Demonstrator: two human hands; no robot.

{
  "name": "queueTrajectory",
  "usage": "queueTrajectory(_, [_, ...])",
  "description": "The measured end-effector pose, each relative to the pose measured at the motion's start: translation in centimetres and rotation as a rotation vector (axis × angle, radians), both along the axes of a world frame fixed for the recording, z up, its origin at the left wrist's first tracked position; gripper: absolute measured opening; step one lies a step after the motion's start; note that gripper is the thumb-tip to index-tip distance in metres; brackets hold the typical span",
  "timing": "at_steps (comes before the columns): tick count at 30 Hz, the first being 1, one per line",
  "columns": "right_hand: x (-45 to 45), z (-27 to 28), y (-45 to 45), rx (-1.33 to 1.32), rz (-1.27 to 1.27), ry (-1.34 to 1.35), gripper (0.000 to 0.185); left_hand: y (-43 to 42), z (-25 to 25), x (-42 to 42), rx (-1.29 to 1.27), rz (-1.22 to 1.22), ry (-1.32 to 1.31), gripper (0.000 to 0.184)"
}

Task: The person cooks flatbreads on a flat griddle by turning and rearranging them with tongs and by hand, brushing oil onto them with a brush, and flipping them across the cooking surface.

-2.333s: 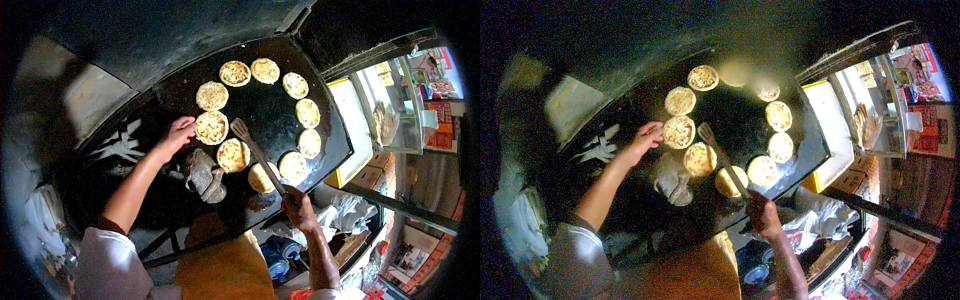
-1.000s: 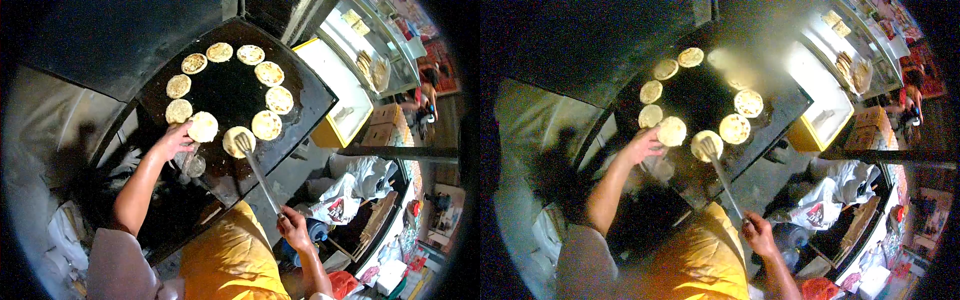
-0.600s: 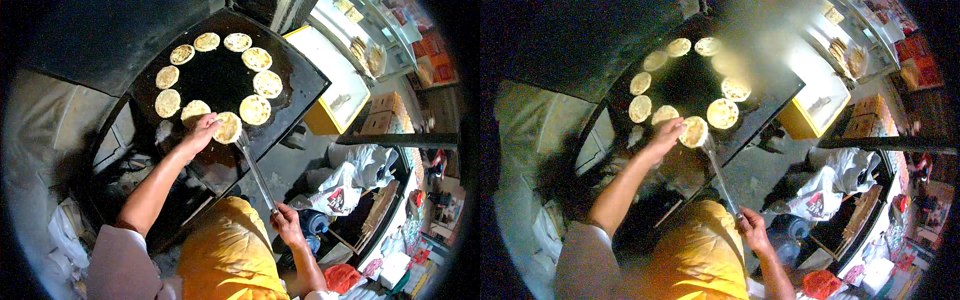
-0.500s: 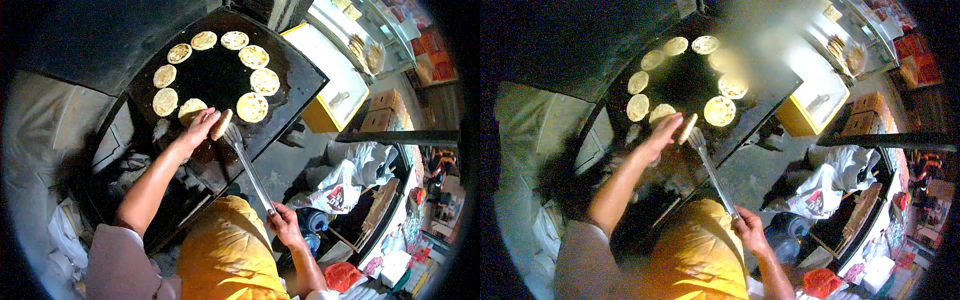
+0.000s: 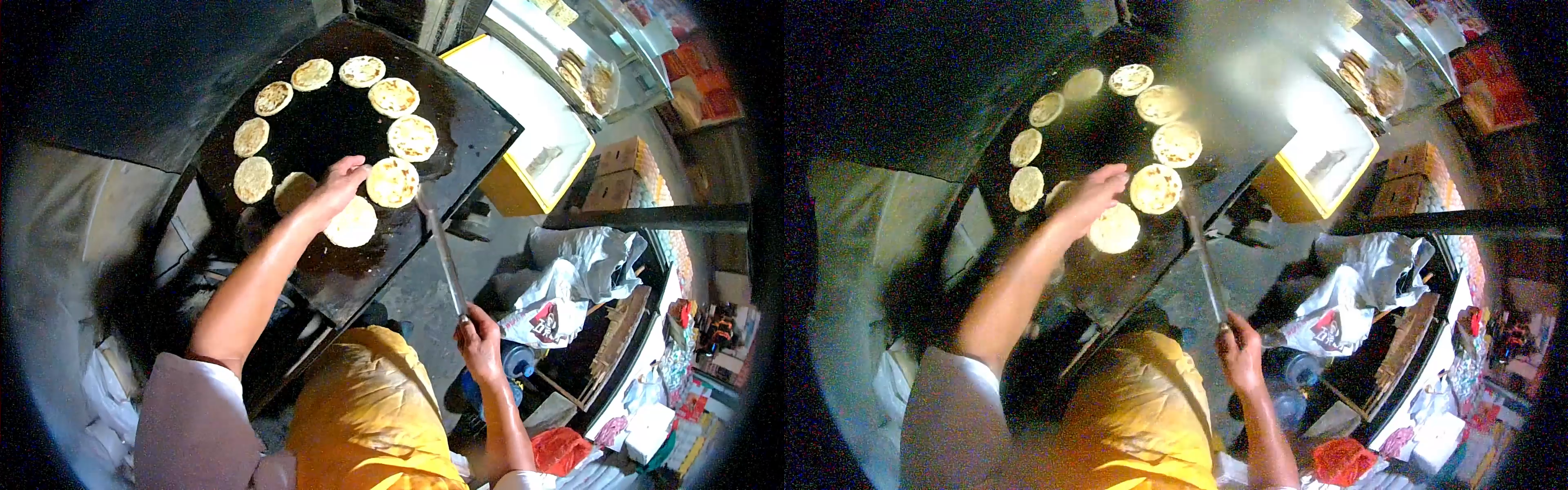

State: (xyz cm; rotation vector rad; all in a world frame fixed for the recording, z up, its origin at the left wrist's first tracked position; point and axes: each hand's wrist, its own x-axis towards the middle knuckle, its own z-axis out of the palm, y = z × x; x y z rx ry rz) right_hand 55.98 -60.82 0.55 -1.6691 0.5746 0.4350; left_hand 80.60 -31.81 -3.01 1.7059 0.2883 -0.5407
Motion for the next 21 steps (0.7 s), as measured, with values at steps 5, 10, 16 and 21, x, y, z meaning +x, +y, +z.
queueTrajectory(5, [0.5, 2.1, -0.2, 0.198, -0.013, 0.106, 0.031, -2.3, 0.5, 1.2, 0.049, -0.02, 0.04, 0.061])
queueTrajectory(10, [0.8, 2.8, 0.2, 0.285, -0.007, 0.078, 0.03, -1.6, 0.4, 1.7, -0.238, -0.065, 0.253, 0.045])
queueTrajectory(16, [2.9, 1.6, -1.3, 0.125, -0.129, 0.05, 0.029, 2.4, -0.3, 3.4, -0.074, 0.098, 0.032, 0.047])
queueTrajectory(21, [8.1, 0.2, -3.2, -0.067, -0.018, -0.032, 0.033, -1.6, -0.6, 5.7, -0.173, 0.116, 0.006, 0.049])
